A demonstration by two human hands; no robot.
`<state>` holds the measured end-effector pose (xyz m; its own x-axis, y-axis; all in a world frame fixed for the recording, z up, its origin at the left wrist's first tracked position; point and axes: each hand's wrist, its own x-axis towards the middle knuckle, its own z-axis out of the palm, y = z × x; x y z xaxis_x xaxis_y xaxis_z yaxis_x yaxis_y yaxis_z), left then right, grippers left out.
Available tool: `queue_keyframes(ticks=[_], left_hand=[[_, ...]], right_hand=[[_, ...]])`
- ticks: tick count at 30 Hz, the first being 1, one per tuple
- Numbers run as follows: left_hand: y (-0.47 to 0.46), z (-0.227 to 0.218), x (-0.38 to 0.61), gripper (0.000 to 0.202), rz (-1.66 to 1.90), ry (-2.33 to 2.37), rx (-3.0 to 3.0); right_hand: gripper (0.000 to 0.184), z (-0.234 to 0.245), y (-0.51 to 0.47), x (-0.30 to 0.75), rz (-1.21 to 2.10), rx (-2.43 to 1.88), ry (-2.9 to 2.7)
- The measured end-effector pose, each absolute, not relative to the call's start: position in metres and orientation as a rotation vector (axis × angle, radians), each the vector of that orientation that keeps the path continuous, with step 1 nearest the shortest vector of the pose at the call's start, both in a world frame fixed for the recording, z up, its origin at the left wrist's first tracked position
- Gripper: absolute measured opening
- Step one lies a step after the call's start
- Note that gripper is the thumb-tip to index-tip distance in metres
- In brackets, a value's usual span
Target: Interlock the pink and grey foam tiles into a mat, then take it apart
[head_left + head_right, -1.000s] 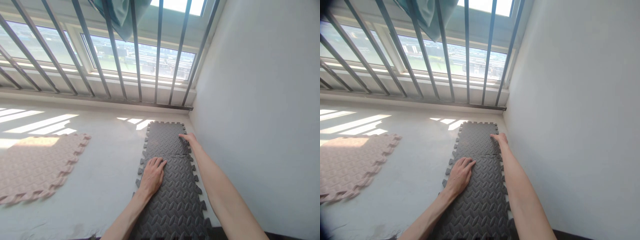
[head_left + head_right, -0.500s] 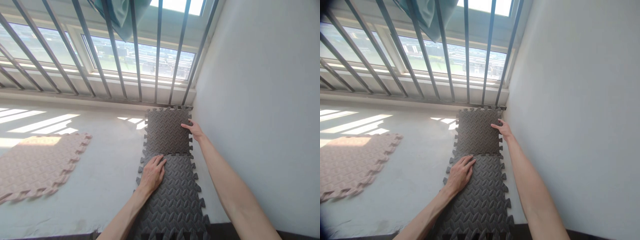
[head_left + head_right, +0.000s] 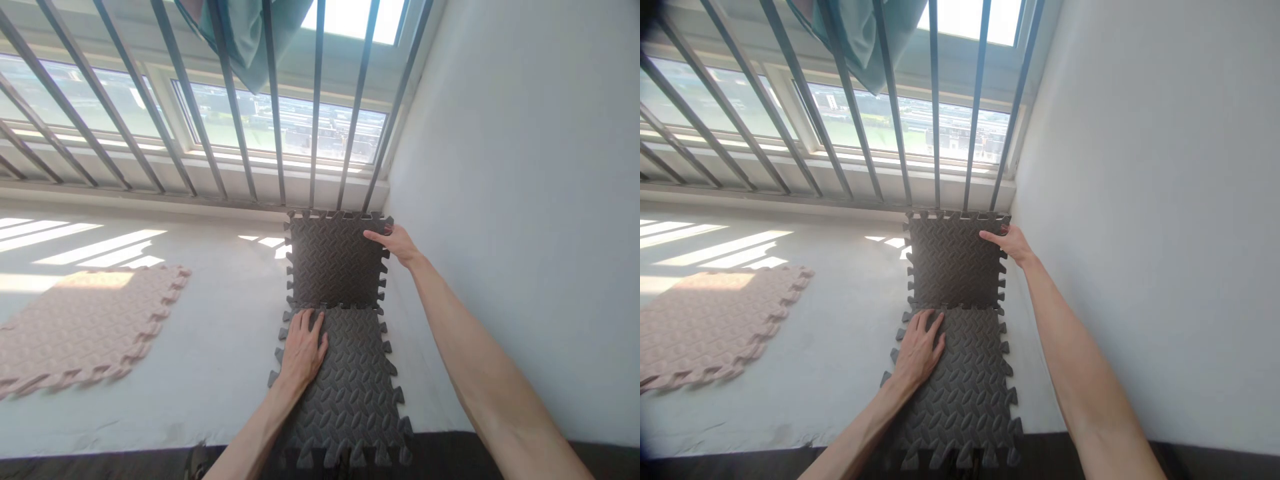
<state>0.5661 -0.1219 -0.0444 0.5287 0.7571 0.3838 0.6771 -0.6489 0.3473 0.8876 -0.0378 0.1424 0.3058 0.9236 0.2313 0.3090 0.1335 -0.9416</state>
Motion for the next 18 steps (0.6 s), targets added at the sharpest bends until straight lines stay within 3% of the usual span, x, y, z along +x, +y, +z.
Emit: queue_keyframes(ticks=[5,18], left_hand=[[-0.124,-0.049,0.566,0.049,0.769,1.248,2.591],[-0.135,-0.038,0.583,0.057,0.597,1.239,2.664]], right_hand=[[0.072,0.164,-0.042,0.877,0.647,-1.337,-1.344],[0.056,0.138,-0.091,0.87,0.54,-1.31,-1.139]])
